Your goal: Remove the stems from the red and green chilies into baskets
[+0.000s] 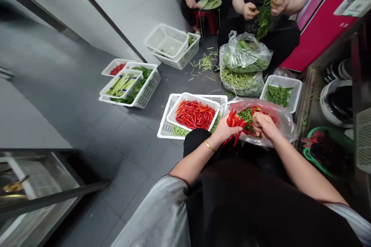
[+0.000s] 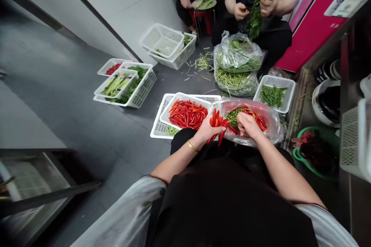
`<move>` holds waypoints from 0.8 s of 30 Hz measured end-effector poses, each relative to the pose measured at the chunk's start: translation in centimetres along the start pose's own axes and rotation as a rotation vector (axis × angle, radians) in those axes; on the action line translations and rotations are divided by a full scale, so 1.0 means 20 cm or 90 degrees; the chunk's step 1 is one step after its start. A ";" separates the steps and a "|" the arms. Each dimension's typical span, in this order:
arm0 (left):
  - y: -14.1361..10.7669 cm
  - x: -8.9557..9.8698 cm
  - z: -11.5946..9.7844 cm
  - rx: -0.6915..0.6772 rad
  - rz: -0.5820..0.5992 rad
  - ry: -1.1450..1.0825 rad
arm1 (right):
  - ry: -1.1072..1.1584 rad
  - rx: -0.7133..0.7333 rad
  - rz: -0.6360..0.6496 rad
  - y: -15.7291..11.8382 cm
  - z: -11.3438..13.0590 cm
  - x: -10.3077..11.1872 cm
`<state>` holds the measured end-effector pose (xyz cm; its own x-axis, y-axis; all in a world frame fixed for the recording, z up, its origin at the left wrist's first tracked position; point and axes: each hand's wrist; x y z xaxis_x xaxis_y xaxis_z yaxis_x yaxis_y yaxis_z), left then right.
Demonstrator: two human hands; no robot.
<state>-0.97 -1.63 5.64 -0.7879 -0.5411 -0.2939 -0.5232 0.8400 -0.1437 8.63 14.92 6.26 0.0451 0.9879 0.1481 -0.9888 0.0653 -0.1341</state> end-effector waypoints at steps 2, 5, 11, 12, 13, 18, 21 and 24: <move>0.00 -0.01 -0.03 -0.002 0.028 0.066 | -0.011 0.001 0.031 -0.05 -0.02 0.01; 0.02 -0.05 -0.02 0.003 0.066 0.102 | -0.200 0.037 -0.003 -0.09 -0.05 0.00; 0.07 -0.13 0.06 0.110 0.038 -0.068 | -0.630 0.101 -0.138 -0.07 -0.08 0.00; 0.07 -0.14 0.06 0.136 0.034 -0.109 | -0.683 0.085 -0.153 -0.06 -0.08 0.02; 0.07 -0.15 0.06 0.154 0.031 -0.140 | -0.722 0.050 -0.168 -0.04 -0.09 0.04; 0.03 0.00 -0.07 0.113 0.000 -0.120 | -0.728 -0.294 -0.130 0.02 -0.21 0.24; 0.06 0.32 -0.14 0.058 -0.099 -0.028 | -0.692 -0.422 0.027 0.00 -0.32 0.38; 0.16 0.69 -0.11 0.053 -0.245 0.061 | -0.682 -0.496 0.081 -0.03 -0.38 0.45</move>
<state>-14.22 -6.42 3.27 -0.5680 -0.8149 -0.1150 -0.7613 0.5734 -0.3027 10.63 24.81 0.23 -0.5298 0.4182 0.7379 -0.6226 0.3990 -0.6731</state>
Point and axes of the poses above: each hand's wrist, its own y-axis towards the middle knuckle, its own x-axis out of the back of the hand, z = x × y, and after that the axes turned 12 degrees about z, right-handed
